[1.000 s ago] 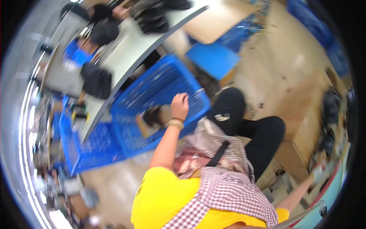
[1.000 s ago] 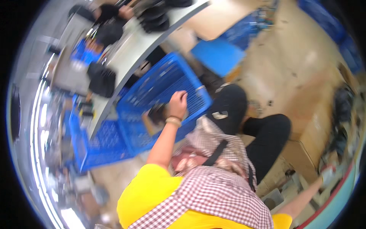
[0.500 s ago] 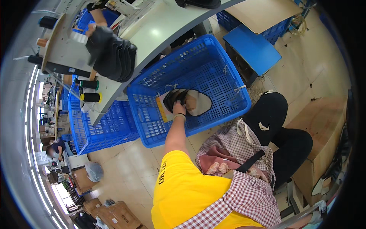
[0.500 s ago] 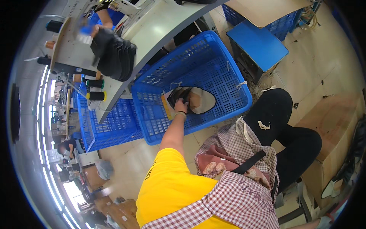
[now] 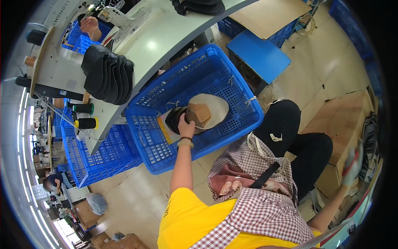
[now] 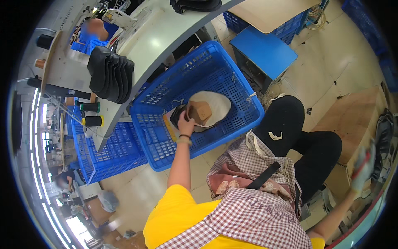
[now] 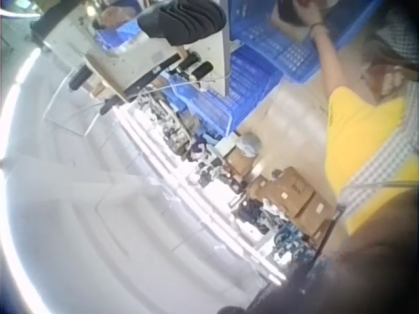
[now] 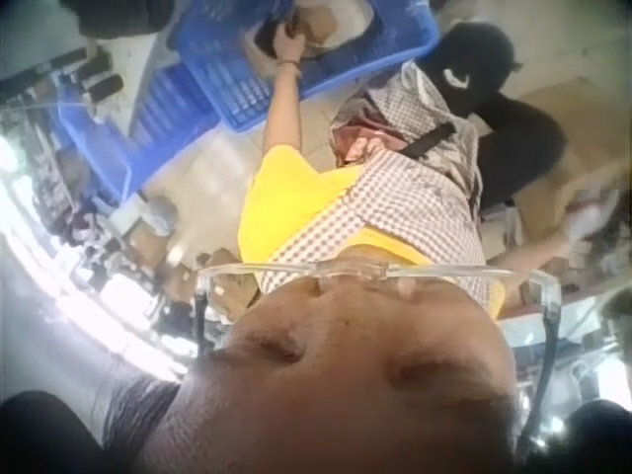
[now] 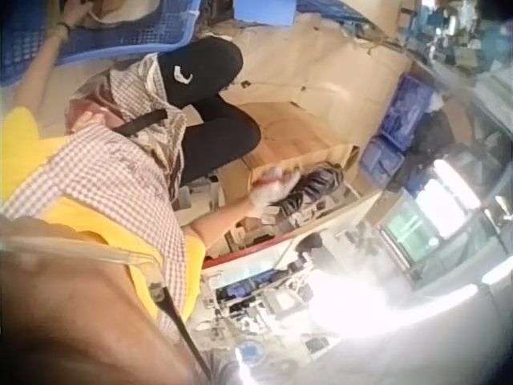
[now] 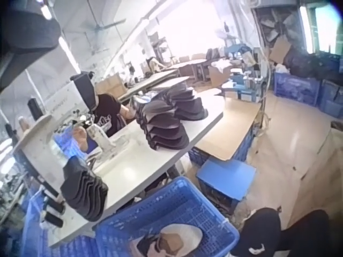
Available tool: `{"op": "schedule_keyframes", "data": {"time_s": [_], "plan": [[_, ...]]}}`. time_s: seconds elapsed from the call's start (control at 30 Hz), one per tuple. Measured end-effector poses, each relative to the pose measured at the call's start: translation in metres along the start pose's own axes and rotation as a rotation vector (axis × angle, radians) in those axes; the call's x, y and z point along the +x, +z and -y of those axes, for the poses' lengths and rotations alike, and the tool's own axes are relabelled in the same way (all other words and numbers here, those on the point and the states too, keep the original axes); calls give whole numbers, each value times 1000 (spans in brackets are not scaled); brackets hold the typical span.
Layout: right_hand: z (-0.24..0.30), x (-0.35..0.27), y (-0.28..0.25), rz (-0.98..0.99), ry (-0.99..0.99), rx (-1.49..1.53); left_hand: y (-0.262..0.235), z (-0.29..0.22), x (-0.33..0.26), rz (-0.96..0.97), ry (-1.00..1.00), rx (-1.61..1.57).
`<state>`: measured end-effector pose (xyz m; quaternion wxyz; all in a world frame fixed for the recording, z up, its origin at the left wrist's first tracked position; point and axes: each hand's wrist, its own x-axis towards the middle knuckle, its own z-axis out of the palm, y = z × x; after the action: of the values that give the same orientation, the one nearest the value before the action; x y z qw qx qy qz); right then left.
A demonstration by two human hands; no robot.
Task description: Trim excess material from shoe components using scissors.
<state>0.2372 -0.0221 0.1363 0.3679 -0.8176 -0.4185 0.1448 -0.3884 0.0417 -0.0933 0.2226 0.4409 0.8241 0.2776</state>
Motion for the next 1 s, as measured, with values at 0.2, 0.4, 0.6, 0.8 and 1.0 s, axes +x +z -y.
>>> {"op": "schedule_keyframes", "data": {"time_s": [0.2, 0.4, 0.6, 0.8, 1.0], "plan": [[93, -40, 134, 557, -42, 601, -38, -126, -53, -66, 313, -540], [130, -58, 149, 411, -62, 825, -12, -225, -112, 175, 542, -656], [58, -48, 116, 193, 102, 939, 46, -280, -149, 425, 704, -851], [52, -66, 101, 43, -65, 600, 165, -288, -180, 642, 513, -1101], [-49, 5, 67, -308, -170, 206, 181, -281, -180, 1890, -307, -1921]]}}
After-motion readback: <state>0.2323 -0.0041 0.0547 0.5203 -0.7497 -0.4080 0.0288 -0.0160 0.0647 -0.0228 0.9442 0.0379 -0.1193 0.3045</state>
